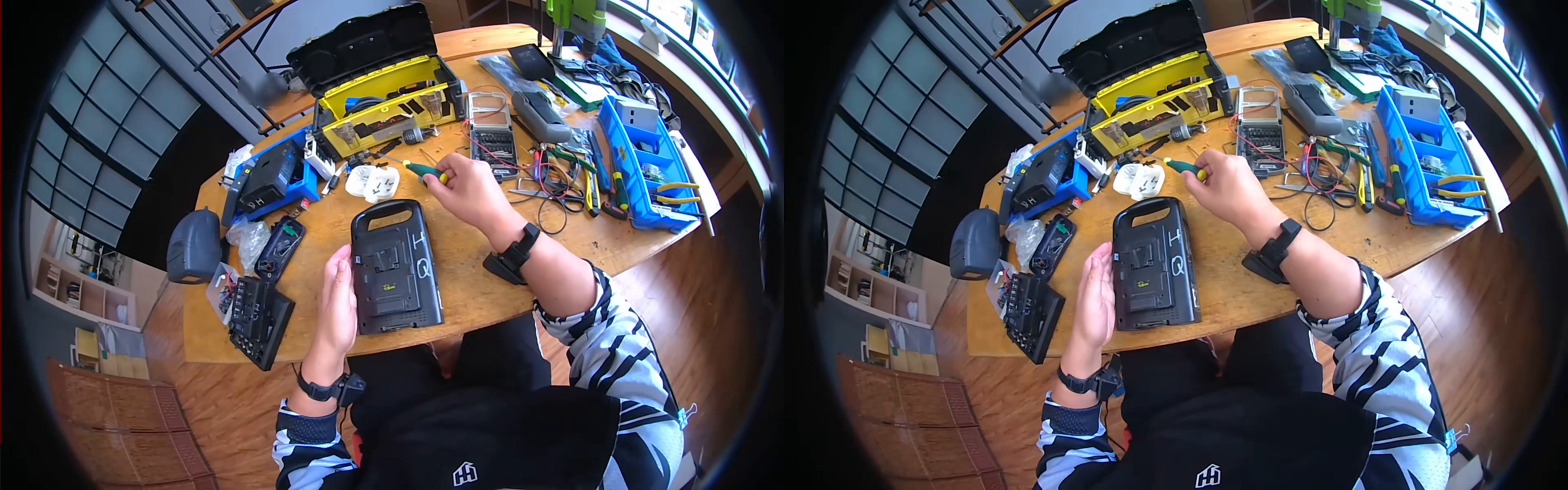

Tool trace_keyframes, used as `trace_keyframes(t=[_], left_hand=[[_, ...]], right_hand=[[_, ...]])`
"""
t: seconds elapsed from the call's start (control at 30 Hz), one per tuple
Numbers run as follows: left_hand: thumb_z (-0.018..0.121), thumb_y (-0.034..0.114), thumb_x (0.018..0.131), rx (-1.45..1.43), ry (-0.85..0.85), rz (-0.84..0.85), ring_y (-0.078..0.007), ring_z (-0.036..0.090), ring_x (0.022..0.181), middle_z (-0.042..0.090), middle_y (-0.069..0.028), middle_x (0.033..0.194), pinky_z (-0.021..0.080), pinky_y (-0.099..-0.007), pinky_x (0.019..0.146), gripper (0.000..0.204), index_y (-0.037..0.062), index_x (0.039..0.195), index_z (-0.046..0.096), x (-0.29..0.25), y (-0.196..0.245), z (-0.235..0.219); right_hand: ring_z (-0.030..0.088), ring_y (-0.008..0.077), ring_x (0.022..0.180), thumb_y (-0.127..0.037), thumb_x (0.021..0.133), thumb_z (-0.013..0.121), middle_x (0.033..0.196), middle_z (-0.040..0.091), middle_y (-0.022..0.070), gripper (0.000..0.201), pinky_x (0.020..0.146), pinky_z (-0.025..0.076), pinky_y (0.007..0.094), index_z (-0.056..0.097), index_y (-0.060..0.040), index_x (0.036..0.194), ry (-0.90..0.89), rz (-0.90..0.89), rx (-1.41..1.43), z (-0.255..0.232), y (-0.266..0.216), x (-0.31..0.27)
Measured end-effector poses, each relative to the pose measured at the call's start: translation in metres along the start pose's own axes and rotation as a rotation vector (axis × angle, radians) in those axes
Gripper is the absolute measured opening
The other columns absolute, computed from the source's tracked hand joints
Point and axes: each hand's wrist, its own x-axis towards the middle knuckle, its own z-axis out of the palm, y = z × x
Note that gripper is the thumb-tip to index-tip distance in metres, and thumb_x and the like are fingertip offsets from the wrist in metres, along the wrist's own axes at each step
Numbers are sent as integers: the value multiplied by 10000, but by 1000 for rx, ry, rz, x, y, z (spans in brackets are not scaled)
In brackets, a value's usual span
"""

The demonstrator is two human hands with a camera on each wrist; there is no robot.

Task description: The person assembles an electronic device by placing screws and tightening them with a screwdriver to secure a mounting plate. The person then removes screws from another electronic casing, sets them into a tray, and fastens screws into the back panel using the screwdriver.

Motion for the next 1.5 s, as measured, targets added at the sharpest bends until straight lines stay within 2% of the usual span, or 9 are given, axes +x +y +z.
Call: trace_keyframes(t=[0.07, 0.27, 0.5, 0.63, 0.77, 0.97, 1.03, 1.13, 1.5], left_hand=[[368, 493, 1274, 80, 64, -24, -339, 398, 1687, 448, -264, 1775, 250, -504, 1411, 707, -65, 1705, 410, 8, -1, -2], [335, 622, 1245, 83, 82, -7, -340, 418, 1683, 498, -241, 1758, 312, -548, 1369, 786, -27, 1654, 504, 76, -21, -35], [313, 572, 1264, -4, -175, 73, -270, 616, 1471, 678, -199, 1569, 442, -466, 1284, 747, -46, 1543, 627, 113, -40, -24], [321, 527, 1273, -118, -239, 116, -236, 662, 1398, 697, -181, 1534, 490, -381, 1236, 696, -45, 1512, 639, 116, -48, -21], [356, 519, 1269, -127, -244, 164, -227, 660, 1397, 684, -172, 1548, 488, -389, 1241, 666, -39, 1509, 629, 115, -48, -17], [401, 520, 1256, -257, -234, 89, -205, 673, 1324, 648, -158, 1590, 552, -364, 1154, 627, -8, 1553, 562, 104, -50, -8], [393, 521, 1256, -248, -211, 94, -200, 675, 1297, 648, -157, 1587, 559, -361, 1134, 619, 1, 1539, 572, 102, -54, -9], [373, 524, 1255, -234, -173, 109, -193, 673, 1267, 644, -156, 1587, 562, -354, 1105, 610, 15, 1514, 588, 98, -59, -10], [345, 538, 1257, -259, -121, 124, -189, 643, 1270, 630, -159, 1599, 534, -354, 1107, 613, 31, 1484, 604, 94, -64, -9]], right_hand=[[784, 324, 689, -258, 979, 881, 775, 771, 203, 352, 686, 624, 398, 779, 71, 1048, -8, 7, -6, -1, -1, 1], [763, 230, 669, -220, 995, 892, 767, 766, 158, 314, 667, 606, 360, 774, 50, 1103, 32, -25, 66, 3, 2, 1], [746, 211, 678, -192, 975, 916, 779, 751, 135, 292, 672, 596, 342, 763, 25, 1097, 62, -103, 75, 5, 2, 2], [740, 214, 677, -189, 972, 921, 798, 757, 142, 286, 670, 595, 345, 770, 13, 1108, 53, -122, 54, 8, 6, 3], [739, 198, 681, -178, 968, 926, 800, 750, 137, 287, 662, 586, 335, 773, 17, 1113, 52, -115, 61, 14, 9, 4], [686, 90, 644, -139, 972, 935, 804, 744, 83, 276, 616, 549, 268, 776, 18, 1133, 26, -134, 78, 20, 9, 4], [611, 0, 672, -100, 996, 924, 842, 737, 2, 264, 617, 497, 214, 769, 19, 1173, -18, -117, 72, 22, 8, 3], [678, 63, 629, -135, 967, 946, 830, 758, 69, 293, 597, 543, 248, 779, 22, 1150, -36, -115, 59, 26, 11, 4], [711, 17, 753, -92, 986, 922, 931, 812, 41, 263, 670, 574, 210, 769, 25, 1165, 21, -73, 17, 15, 9, 5]])
